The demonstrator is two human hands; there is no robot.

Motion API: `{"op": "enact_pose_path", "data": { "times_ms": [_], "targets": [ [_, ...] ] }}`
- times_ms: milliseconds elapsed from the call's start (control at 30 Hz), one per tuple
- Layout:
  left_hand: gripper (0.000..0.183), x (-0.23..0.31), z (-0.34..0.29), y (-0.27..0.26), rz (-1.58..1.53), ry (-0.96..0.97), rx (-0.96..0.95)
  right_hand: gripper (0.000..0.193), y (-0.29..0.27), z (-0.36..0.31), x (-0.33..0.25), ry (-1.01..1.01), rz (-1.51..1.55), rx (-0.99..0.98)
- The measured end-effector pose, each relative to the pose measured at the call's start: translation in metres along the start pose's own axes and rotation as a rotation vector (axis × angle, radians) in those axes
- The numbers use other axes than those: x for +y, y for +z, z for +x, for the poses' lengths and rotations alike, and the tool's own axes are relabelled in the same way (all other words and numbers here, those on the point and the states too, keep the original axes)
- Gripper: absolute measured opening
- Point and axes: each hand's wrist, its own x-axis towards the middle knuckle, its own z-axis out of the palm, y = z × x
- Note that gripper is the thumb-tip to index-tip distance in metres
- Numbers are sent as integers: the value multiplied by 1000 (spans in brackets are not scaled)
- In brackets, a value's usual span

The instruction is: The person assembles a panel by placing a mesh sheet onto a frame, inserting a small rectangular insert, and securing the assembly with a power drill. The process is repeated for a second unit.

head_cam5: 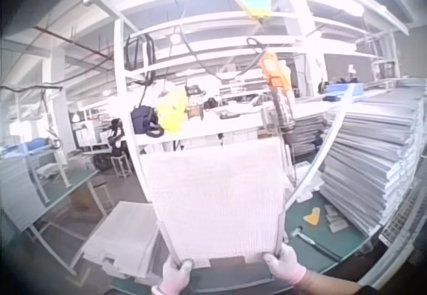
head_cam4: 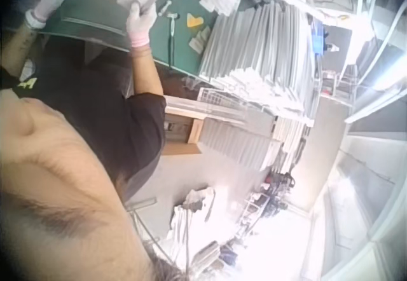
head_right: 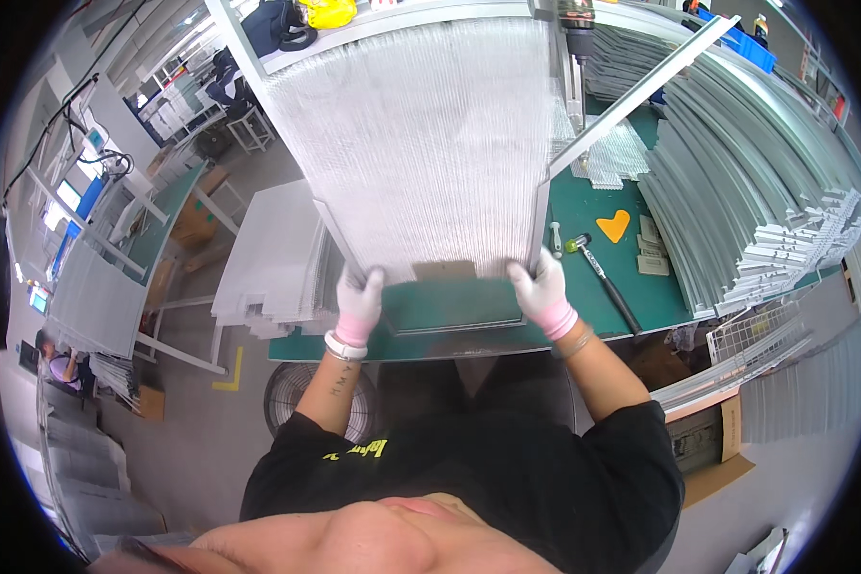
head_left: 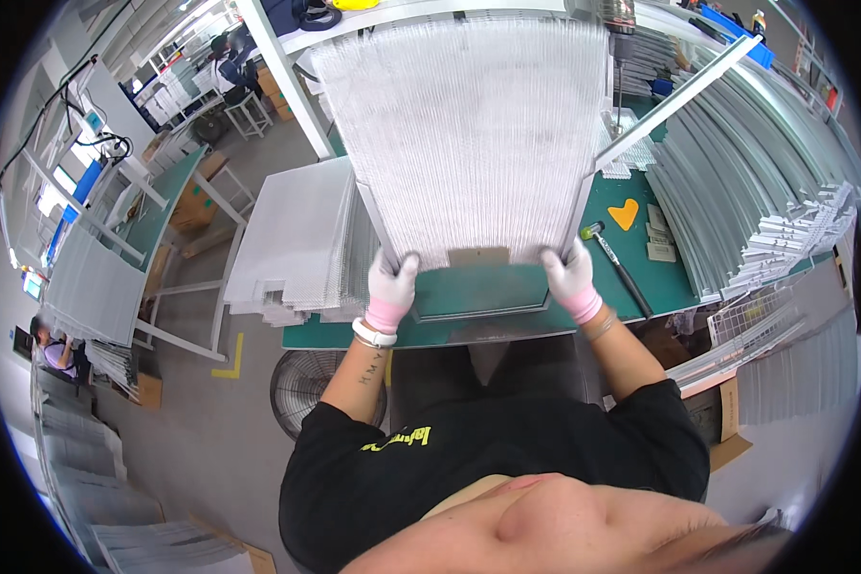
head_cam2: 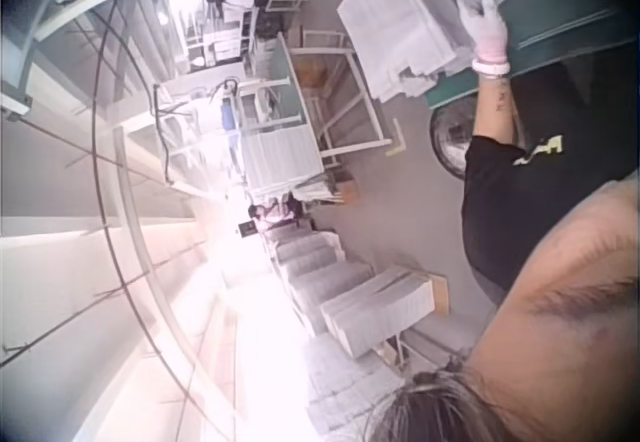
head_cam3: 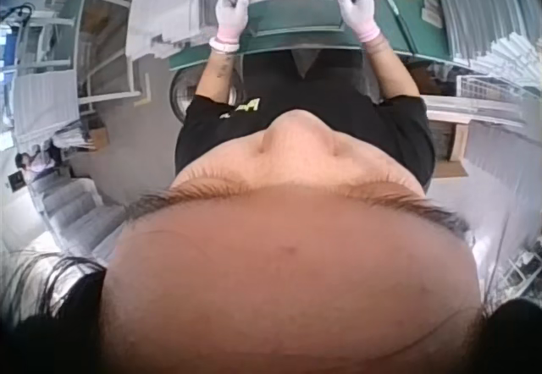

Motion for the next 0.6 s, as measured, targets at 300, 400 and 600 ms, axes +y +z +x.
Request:
{"op": "enact_pose_path", "data": {
  "times_ms": [300,400,600],
  "targets": [
    [32,78,24,-8,-296,188,-47,28,-23,56,-76,132,241,11],
    [30,84,27,-8,-152,238,-28,22,-32,64,-55,169,155,-9],
    [34,35,-14,-5,-194,138,8,36,-16,19,-28,176,251,-47]
  ]
}}
